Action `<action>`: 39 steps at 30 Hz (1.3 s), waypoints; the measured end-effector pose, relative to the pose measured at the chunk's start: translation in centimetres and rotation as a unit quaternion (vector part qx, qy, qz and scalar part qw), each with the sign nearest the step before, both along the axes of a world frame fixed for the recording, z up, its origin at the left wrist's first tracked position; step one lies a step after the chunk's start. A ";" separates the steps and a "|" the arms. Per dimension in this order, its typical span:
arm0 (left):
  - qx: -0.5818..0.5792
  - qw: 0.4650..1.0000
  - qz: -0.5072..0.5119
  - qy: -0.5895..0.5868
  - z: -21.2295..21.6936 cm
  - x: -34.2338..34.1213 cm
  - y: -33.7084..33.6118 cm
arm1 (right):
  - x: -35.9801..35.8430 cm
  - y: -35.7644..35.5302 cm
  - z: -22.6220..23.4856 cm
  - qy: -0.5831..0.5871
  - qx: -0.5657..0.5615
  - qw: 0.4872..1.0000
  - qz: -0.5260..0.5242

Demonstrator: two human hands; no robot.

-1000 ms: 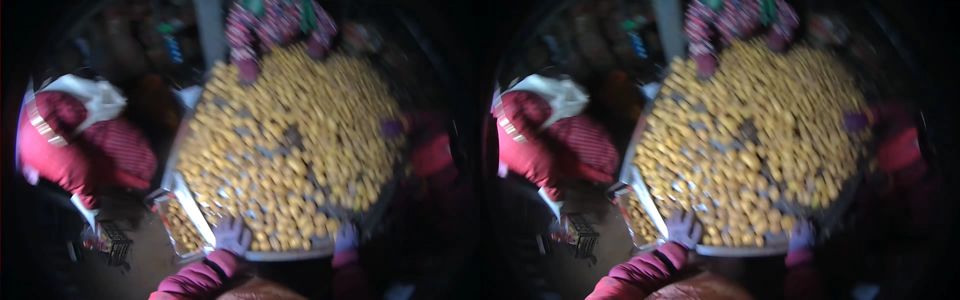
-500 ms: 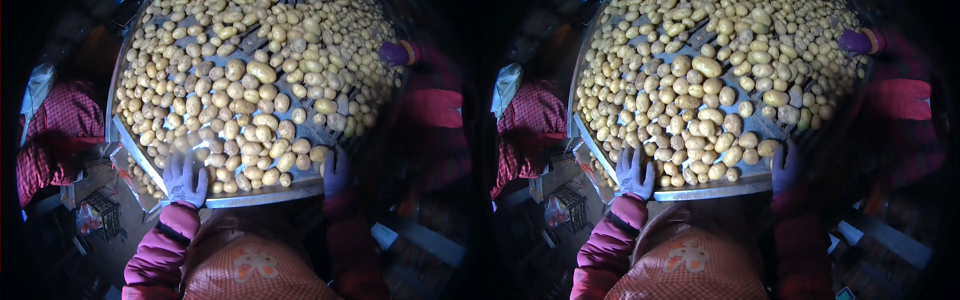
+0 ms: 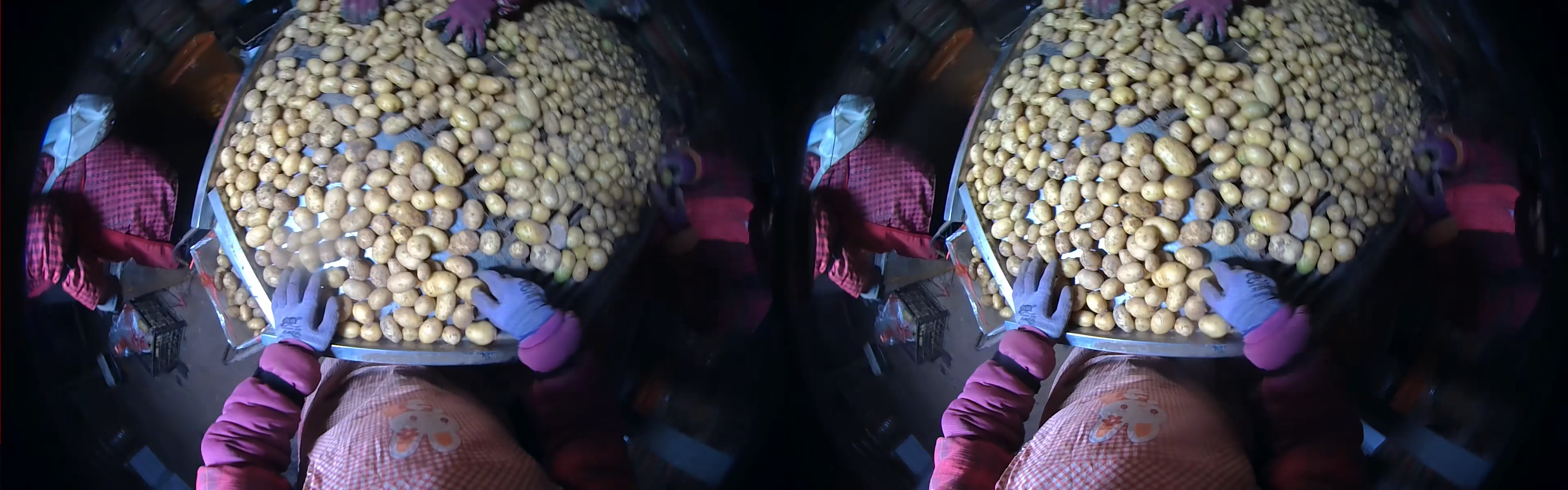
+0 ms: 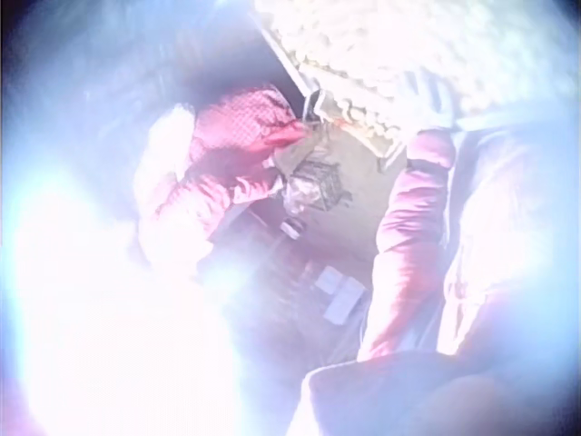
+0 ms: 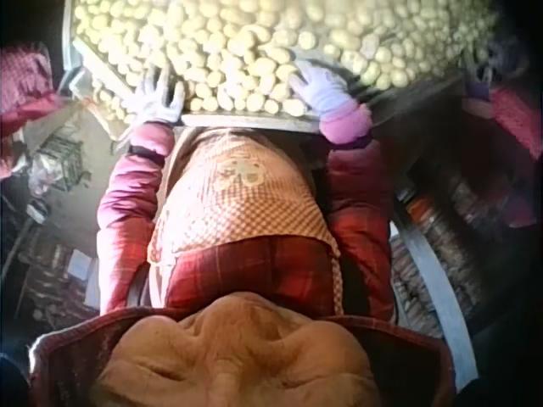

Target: Sorting potatoes by hand on a sorting table and placing them into crates or bags.

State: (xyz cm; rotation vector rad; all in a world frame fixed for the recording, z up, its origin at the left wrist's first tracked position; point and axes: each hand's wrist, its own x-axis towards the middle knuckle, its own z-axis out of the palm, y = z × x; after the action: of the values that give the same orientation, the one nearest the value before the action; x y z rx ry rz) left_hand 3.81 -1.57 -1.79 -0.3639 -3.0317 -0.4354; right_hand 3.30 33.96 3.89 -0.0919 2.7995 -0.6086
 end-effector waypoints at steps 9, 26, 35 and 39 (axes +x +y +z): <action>-0.007 0.997 -0.032 -0.076 0.4 -1.5 1.2 | -15.8 -6.8 -0.3 0.334 -0.004 0.922 0.195; 0.092 0.993 0.057 0.044 -3.3 -9.3 3.3 | -31.7 -4.6 -7.6 0.212 0.072 0.950 0.217; 0.105 0.991 0.053 0.059 -4.0 -7.9 3.0 | -30.6 -4.4 -8.2 0.269 0.187 0.912 0.246; 0.104 0.991 0.048 0.069 -3.8 -7.9 2.9 | -31.9 -3.1 -10.4 0.172 0.276 0.919 0.222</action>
State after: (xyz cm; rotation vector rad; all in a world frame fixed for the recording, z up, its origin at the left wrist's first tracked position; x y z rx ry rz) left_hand -4.12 1.30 -5.64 -0.2233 -2.8205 -0.6814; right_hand -28.61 30.85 -6.47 -0.7538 2.9984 0.3420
